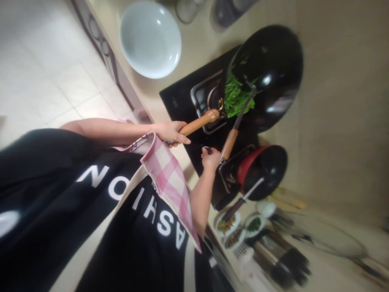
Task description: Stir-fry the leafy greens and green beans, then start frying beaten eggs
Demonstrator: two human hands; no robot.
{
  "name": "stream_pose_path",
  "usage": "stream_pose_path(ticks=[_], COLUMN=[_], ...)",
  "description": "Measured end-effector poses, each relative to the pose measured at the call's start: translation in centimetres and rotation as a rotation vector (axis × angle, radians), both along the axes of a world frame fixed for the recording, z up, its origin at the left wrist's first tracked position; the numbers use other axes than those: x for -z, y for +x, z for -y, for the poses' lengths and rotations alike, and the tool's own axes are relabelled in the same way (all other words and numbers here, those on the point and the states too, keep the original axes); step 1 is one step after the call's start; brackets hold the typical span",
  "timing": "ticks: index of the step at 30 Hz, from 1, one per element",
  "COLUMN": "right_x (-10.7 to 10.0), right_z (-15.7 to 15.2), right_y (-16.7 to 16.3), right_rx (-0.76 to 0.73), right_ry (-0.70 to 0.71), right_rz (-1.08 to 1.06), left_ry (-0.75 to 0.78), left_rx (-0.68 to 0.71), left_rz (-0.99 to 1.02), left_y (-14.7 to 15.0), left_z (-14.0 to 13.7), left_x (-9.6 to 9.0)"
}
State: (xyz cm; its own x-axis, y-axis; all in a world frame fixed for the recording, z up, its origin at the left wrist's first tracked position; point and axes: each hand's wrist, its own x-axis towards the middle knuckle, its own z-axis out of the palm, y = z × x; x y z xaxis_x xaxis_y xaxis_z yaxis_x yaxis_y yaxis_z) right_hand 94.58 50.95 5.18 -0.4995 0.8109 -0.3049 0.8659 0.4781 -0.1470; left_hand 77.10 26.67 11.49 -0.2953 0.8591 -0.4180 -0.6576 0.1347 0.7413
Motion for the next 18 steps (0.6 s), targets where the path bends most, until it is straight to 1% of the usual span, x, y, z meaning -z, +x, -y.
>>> stream_pose_path(ticks=[3, 7, 15, 18], right_x=[0.3, 0.6, 1.1, 1.2], right_z=[-0.3, -0.6, -1.1, -1.3], right_y=[0.2, 0.5, 0.8, 0.9], right_rx=[-0.014, -0.027, -0.073, -0.095], right_ry=[-0.006, -0.011, -0.003, 0.007], right_rz=[-0.009, -0.015, -0.022, -0.019], left_ry=[-0.031, -0.054, -0.058, -0.071], left_rx=[0.007, 0.095, 0.129, 0.115], left_rz=[-0.042, -0.066, -0.094, -0.105], left_y=[0.1, 0.1, -0.1, 0.0], left_z=[-0.1, -0.2, -0.1, -0.1], left_x=[0.2, 0.2, 0.0, -0.2])
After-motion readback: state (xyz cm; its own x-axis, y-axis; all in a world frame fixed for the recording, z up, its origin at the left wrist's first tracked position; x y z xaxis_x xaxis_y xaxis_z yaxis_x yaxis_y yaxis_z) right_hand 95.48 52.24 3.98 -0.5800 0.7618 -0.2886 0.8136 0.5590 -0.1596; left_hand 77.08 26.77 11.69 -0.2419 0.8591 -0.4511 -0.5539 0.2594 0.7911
